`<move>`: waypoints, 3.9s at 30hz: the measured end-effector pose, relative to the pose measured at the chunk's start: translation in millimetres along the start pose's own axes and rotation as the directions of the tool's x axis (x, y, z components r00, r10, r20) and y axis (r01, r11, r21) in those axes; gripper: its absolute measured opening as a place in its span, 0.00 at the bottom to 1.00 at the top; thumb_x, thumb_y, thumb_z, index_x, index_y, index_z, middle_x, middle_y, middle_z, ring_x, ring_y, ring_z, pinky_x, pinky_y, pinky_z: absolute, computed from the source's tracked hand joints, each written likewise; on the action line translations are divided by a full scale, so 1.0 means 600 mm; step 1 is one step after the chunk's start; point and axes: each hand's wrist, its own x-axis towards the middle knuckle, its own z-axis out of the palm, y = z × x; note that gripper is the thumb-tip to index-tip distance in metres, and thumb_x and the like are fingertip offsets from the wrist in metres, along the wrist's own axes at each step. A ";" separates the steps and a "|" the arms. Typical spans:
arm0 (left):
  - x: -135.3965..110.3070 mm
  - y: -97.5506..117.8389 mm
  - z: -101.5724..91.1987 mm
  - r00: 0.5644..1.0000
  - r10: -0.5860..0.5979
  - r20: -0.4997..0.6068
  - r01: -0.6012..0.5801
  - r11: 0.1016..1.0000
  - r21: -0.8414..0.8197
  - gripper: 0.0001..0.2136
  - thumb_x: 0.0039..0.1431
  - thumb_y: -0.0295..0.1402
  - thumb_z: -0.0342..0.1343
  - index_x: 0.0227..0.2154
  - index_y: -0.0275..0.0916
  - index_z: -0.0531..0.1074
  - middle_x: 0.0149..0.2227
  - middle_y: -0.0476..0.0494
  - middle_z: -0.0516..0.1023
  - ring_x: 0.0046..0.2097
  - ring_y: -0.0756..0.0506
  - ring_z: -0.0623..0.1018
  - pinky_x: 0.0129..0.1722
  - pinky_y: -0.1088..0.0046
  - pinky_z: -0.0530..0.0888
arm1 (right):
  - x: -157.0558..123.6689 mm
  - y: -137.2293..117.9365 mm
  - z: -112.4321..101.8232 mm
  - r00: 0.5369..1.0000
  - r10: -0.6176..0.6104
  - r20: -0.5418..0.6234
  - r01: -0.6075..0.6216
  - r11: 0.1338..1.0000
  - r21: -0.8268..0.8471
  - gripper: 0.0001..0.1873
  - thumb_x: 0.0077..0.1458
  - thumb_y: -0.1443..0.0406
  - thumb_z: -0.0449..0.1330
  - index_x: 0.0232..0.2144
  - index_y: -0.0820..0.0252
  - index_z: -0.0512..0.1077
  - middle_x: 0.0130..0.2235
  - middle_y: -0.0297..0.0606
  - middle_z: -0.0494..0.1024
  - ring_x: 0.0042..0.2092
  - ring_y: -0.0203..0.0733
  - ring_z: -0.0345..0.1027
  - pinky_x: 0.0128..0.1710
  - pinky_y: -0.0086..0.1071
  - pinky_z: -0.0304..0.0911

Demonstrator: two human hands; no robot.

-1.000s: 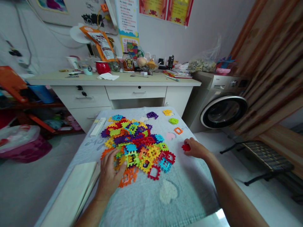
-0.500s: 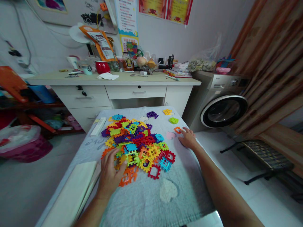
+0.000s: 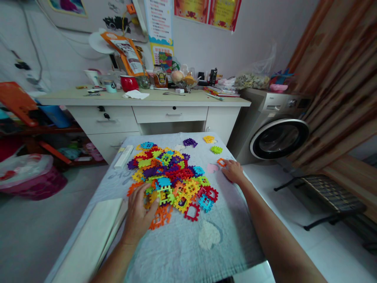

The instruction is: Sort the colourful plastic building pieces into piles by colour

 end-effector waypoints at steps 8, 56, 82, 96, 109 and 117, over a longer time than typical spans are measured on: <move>-0.004 -0.003 -0.001 1.000 -0.004 0.007 0.004 1.000 -0.015 0.22 0.59 0.40 0.54 0.55 0.40 0.62 0.53 0.38 0.70 0.56 0.38 0.69 0.58 0.54 0.65 | 0.025 -0.022 -0.007 0.998 0.061 -0.035 -0.061 0.998 0.015 0.22 0.61 0.56 0.53 0.54 0.56 0.70 0.52 0.50 0.72 0.54 0.54 0.65 0.50 0.42 0.59; -0.002 0.000 -0.003 0.999 0.049 -0.008 -0.049 0.999 0.017 0.20 0.58 0.39 0.54 0.52 0.40 0.64 0.52 0.38 0.70 0.57 0.38 0.69 0.59 0.56 0.65 | -0.089 -0.011 -0.066 0.990 -0.096 -0.106 0.133 0.891 0.435 0.13 0.59 0.64 0.50 0.37 0.61 0.74 0.30 0.37 0.77 0.31 0.38 0.68 0.33 0.29 0.57; -0.003 0.002 0.000 1.000 0.026 -0.001 -0.026 0.999 0.034 0.20 0.59 0.41 0.53 0.53 0.40 0.64 0.52 0.37 0.70 0.57 0.38 0.68 0.59 0.54 0.64 | -0.157 0.062 -0.021 0.998 -0.033 -0.060 0.037 0.996 0.078 0.23 0.51 0.56 0.63 0.46 0.63 0.71 0.44 0.48 0.73 0.47 0.49 0.68 0.49 0.38 0.59; -0.003 0.005 -0.004 0.996 0.089 -0.008 -0.088 0.994 0.059 0.20 0.59 0.38 0.54 0.53 0.41 0.64 0.52 0.38 0.70 0.57 0.38 0.69 0.59 0.56 0.65 | -0.091 0.012 -0.006 0.993 0.012 -0.119 -0.005 0.998 0.056 0.24 0.54 0.64 0.60 0.53 0.64 0.69 0.50 0.53 0.71 0.51 0.52 0.64 0.50 0.40 0.57; -0.006 0.008 -0.007 0.998 0.060 -0.011 -0.059 0.996 0.061 0.20 0.57 0.37 0.54 0.52 0.39 0.65 0.53 0.36 0.70 0.57 0.38 0.68 0.58 0.55 0.65 | -0.171 -0.101 -0.038 0.905 -0.419 0.076 0.371 0.863 0.344 0.21 0.45 0.63 0.68 0.43 0.61 0.71 0.43 0.43 0.73 0.43 0.44 0.66 0.45 0.35 0.60; -0.008 0.007 -0.006 0.999 0.038 0.017 -0.039 0.999 0.031 0.20 0.58 0.37 0.54 0.53 0.41 0.64 0.53 0.38 0.69 0.58 0.38 0.68 0.60 0.54 0.64 | -0.167 -0.097 -0.024 0.924 -0.382 0.025 0.332 0.832 0.445 0.12 0.48 0.68 0.60 0.38 0.60 0.72 0.38 0.38 0.75 0.38 0.39 0.67 0.40 0.31 0.60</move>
